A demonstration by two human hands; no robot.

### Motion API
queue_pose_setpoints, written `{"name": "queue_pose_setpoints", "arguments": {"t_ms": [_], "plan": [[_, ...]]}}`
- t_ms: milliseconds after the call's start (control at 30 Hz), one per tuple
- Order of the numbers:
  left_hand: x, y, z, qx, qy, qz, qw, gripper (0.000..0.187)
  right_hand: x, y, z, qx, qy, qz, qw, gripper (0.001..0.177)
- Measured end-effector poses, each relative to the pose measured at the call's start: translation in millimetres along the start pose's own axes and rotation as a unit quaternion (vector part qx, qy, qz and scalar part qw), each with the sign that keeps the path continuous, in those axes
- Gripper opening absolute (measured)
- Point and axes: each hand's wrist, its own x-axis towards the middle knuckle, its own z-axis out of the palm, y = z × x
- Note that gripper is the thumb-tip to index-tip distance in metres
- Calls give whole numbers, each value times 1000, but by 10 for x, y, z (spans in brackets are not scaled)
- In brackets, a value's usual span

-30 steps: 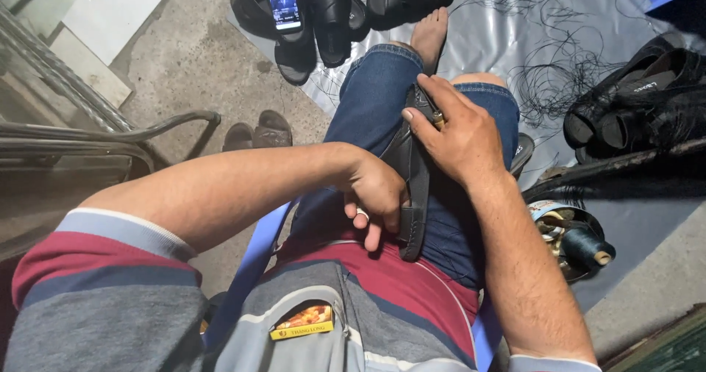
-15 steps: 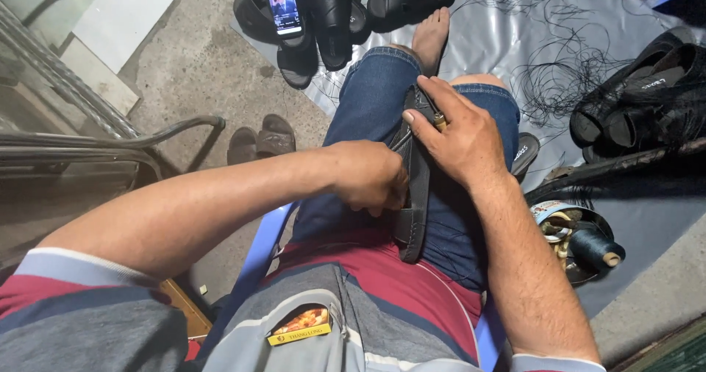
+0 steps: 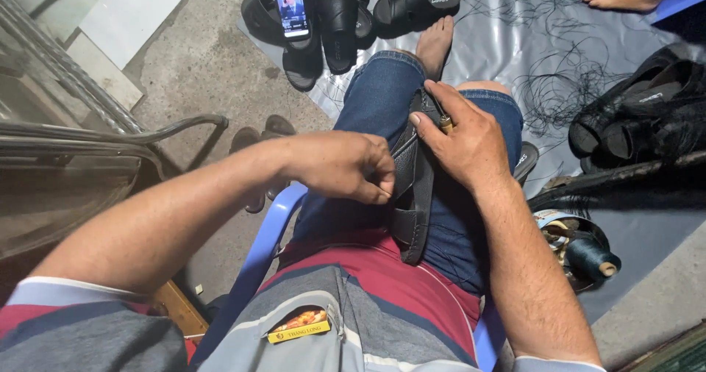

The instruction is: The worker is manually stitching the upper part of a black leather sandal to its sole using a hook needle and black thread.

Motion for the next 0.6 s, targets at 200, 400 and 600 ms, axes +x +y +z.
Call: {"name": "queue_pose_setpoints", "arguments": {"t_ms": [200,400,600], "plan": [[117,-174,259,-211,35,69,974,15,-21,-86,-71,6,29,18,999,41],[40,-116,200,-213,102,66,970,11,-53,-64,-175,-11,62,42,997,43],[-257,-60,134,-238,221,156,933,20,-2,-9,-113,-24,42,105,993,43]]}}
